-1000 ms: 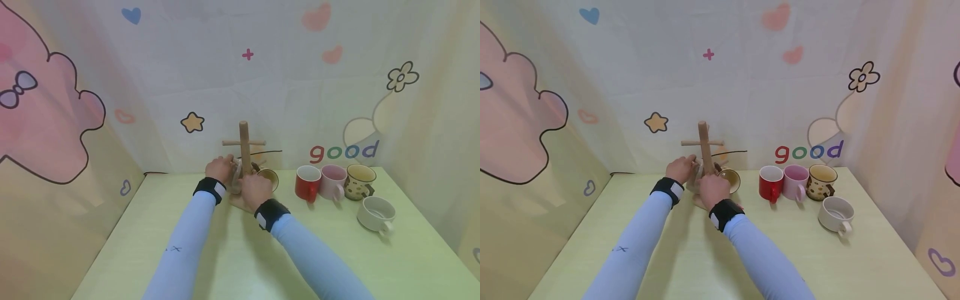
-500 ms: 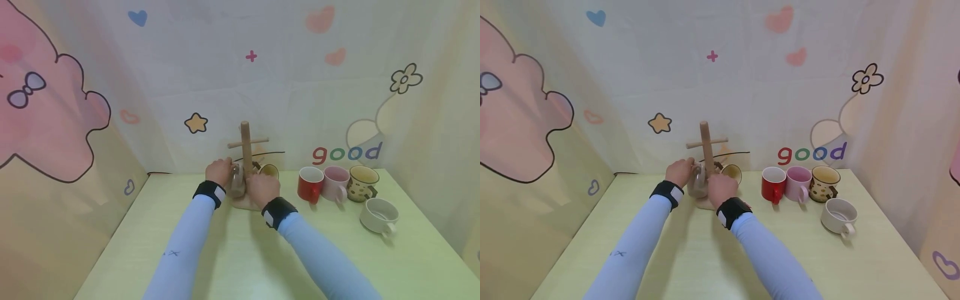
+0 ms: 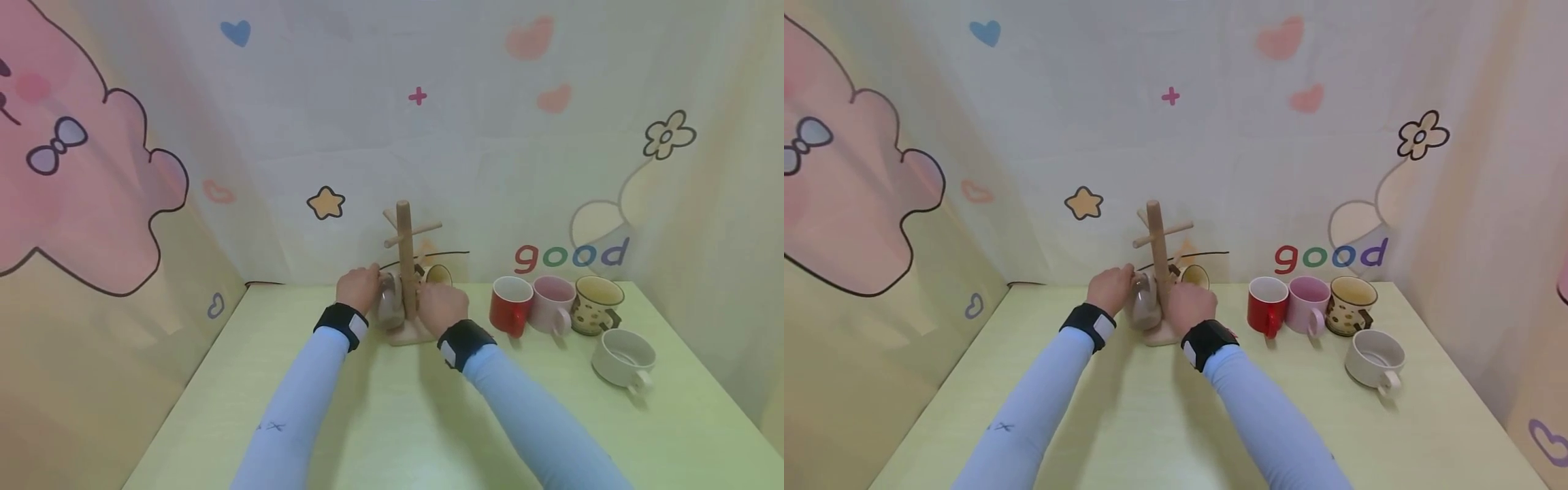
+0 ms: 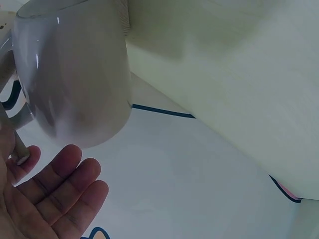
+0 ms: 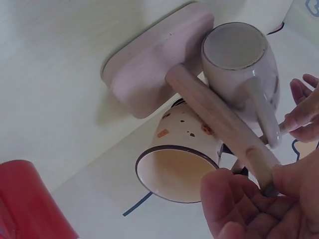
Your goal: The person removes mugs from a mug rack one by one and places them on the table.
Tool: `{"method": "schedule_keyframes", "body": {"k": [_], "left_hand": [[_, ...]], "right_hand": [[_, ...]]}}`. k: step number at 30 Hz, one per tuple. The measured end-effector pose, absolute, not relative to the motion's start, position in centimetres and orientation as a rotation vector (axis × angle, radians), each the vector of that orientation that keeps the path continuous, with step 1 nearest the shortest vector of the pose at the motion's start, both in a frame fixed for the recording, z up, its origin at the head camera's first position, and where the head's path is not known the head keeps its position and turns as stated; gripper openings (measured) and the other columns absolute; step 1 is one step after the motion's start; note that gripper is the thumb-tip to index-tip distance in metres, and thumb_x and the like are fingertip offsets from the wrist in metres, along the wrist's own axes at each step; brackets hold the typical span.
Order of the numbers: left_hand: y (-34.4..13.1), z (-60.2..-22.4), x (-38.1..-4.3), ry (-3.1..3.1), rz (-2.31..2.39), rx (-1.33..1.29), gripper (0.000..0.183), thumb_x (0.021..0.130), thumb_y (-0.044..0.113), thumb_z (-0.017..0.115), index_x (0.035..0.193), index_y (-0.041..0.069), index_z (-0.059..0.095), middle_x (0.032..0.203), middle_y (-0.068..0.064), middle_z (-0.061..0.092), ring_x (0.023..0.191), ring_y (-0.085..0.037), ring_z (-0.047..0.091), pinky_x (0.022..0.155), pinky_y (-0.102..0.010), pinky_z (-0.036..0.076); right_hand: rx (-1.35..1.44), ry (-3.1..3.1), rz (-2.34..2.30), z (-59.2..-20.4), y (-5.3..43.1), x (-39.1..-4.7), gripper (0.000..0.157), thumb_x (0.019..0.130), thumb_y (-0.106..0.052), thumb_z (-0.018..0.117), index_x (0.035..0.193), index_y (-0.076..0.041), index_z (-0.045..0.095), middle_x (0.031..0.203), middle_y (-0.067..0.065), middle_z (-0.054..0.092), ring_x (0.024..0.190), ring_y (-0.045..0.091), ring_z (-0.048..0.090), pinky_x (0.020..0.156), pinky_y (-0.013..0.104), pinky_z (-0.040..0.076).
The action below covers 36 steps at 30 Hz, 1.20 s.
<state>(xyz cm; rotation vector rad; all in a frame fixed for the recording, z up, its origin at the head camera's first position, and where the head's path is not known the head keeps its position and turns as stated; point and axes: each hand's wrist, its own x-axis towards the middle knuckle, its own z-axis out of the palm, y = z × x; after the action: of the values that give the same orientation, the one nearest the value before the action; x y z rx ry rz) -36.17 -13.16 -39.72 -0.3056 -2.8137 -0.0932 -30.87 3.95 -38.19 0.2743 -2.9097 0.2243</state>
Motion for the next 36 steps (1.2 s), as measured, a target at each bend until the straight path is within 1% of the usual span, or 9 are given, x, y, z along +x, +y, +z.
{"method": "schedule_keyframes", "body": {"k": [5,8,11,17,21,24,28,30,36], "left_hand": [[-13.2,-39.8,-35.9,-2.829,-0.064,-0.298,0.024,0.104,0.027,0.053,0.11,0.006,0.062,0.077,-0.01,0.066,0.066,-0.023,0.065,0.056,-0.034,0.055],[-13.2,-39.9,-35.7,-2.836,-0.053,-0.294,0.023,0.104,0.027,0.053,0.11,0.006,0.061,0.079,-0.01,0.065,0.067,-0.023,0.064,0.056,-0.034,0.055],[-13.3,-40.0,-35.5,-2.822,-0.063,-0.299,0.022,0.104,0.026,0.053,0.109,0.006,0.061,0.078,-0.01,0.065,0.067,-0.024,0.064,0.055,-0.035,0.054],[-13.4,-40.3,-35.1,-2.757,-0.097,-0.317,0.024,0.103,0.028,0.055,0.106,0.005,0.062,0.075,-0.011,0.065,0.067,-0.027,0.065,0.053,-0.036,0.054],[-13.2,-40.3,-34.7,-2.767,-0.133,-0.308,0.023,0.102,0.027,0.057,0.103,0.005,0.063,0.074,-0.011,0.065,0.067,-0.028,0.066,0.052,-0.038,0.054],[-13.1,-40.1,-34.4,-2.78,-0.145,-0.304,0.021,0.102,0.026,0.058,0.1,0.006,0.063,0.076,-0.011,0.066,0.068,-0.028,0.067,0.053,-0.039,0.055],[-12.9,-40.0,-34.2,-2.753,-0.147,-0.311,0.022,0.101,0.027,0.059,0.096,0.006,0.064,0.077,-0.011,0.068,0.069,-0.029,0.069,0.054,-0.041,0.055],[-12.8,-40.1,-34.1,-2.739,-0.141,-0.314,0.023,0.1,0.028,0.059,0.094,0.007,0.065,0.077,-0.011,0.069,0.07,-0.029,0.069,0.055,-0.041,0.055],[-12.6,-40.3,-34.0,-2.696,-0.069,-0.331,0.024,0.1,0.029,0.06,0.095,0.007,0.068,0.077,-0.01,0.069,0.069,-0.028,0.069,0.056,-0.04,0.056]], "right_hand": [[0.274,-2.942,0.161,-38.3,4.4,-31.3,0.021,0.099,-0.019,0.057,0.085,-0.011,0.071,0.067,0.003,0.059,0.065,0.022,0.063,0.055,0.043,0.054],[0.284,-2.957,0.111,-38.3,4.7,-31.6,0.021,0.099,-0.017,0.056,0.086,-0.01,0.071,0.066,0.003,0.056,0.061,0.02,0.06,0.052,0.04,0.053],[0.3,-2.955,0.055,-38.4,5.0,-32.0,0.021,0.101,-0.018,0.055,0.091,-0.009,0.071,0.064,0.002,0.054,0.058,0.018,0.057,0.049,0.037,0.051],[0.297,-2.938,0.073,-38.2,5.5,-32.4,0.019,0.101,-0.021,0.056,0.101,-0.005,0.067,0.064,0.004,0.054,0.058,0.02,0.059,0.051,0.038,0.053],[0.292,-2.927,0.13,-38.2,5.8,-32.6,0.02,0.102,-0.021,0.056,0.108,-0.006,0.068,0.063,0.004,0.054,0.056,0.02,0.058,0.05,0.039,0.052],[0.288,-2.94,0.128,-38.3,5.9,-32.8,0.023,0.102,-0.023,0.055,0.114,-0.007,0.067,0.064,0.004,0.055,0.057,0.021,0.058,0.051,0.039,0.052],[0.28,-2.953,0.116,-38.2,6.1,-33.3,0.024,0.104,-0.025,0.053,0.114,-0.007,0.066,0.067,0.007,0.058,0.06,0.023,0.06,0.053,0.04,0.053],[0.278,-2.958,0.115,-38.1,6.2,-33.4,0.022,0.104,-0.023,0.053,0.113,-0.007,0.065,0.069,0.008,0.06,0.062,0.024,0.062,0.054,0.042,0.054],[0.283,-2.963,0.124,-37.8,6.4,-33.6,0.019,0.103,-0.02,0.054,0.111,-0.007,0.064,0.073,0.009,0.062,0.066,0.025,0.064,0.056,0.043,0.054]]}}
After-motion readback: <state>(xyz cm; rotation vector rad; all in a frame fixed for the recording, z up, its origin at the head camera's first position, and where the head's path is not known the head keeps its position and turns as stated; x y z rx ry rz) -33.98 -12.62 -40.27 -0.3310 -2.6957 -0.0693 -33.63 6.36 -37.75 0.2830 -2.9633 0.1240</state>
